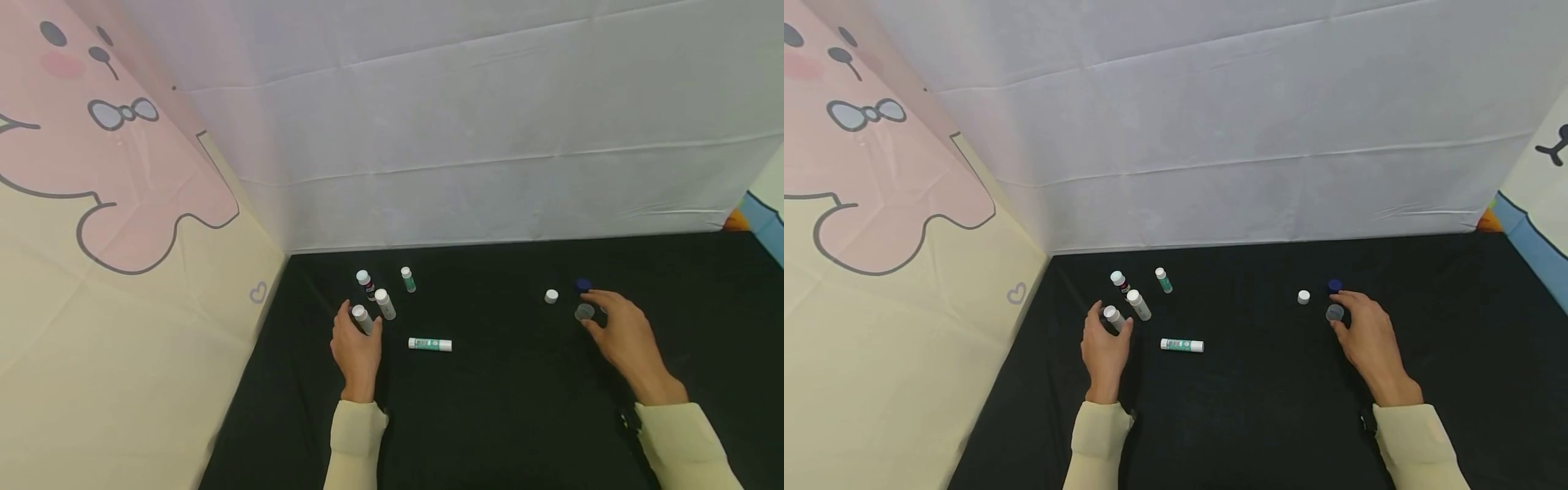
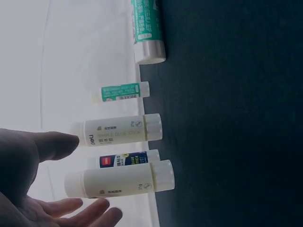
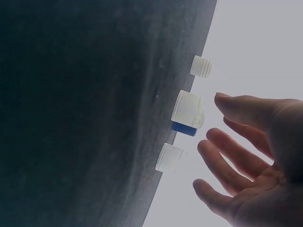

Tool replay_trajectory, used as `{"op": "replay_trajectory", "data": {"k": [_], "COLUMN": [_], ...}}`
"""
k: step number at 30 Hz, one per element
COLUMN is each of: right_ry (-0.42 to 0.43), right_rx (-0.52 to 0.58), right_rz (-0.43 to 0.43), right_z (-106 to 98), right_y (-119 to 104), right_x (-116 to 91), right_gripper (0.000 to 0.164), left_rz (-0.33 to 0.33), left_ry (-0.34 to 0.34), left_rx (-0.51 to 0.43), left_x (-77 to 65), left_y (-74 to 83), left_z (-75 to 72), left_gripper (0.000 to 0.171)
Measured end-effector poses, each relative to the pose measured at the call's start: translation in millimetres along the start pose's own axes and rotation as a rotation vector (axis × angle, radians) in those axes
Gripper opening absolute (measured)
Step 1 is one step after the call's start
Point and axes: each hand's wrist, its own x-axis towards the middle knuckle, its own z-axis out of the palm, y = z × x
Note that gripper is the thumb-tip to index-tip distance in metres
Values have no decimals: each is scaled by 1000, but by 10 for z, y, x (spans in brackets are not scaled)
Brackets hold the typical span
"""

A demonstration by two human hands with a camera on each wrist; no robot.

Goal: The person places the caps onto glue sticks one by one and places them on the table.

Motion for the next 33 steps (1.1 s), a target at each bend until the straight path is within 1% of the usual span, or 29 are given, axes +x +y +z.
{"op": "replay_trajectory", "data": {"k": [4,10,16,22,24,27,33], "right_ry": [-20,-40,-70,-16,1,4,-19], "right_rx": [-9,-13,-40,-64,-69,-65,-45], "right_rz": [1,-15,-30,-66,-77,-80,-27], "right_z": [7,8,8,32,37,37,36], "right_y": [7,-7,8,19,29,35,14], "right_x": [19,35,44,41,42,37,6], "right_gripper": [48,45,41,32,30,28,29], "left_rz": [-21,-33,-43,-48,-51,-51,-27], "left_ry": [-23,-17,-14,-6,-6,-3,10], "left_rx": [-3,7,25,46,49,51,39], "left_x": [36,71,95,91,87,79,50], "left_y": [-16,-44,-78,-122,-125,-125,-106], "left_z": [8,25,28,18,21,26,16], "left_gripper": [61,52,40,29,29,29,29]}}
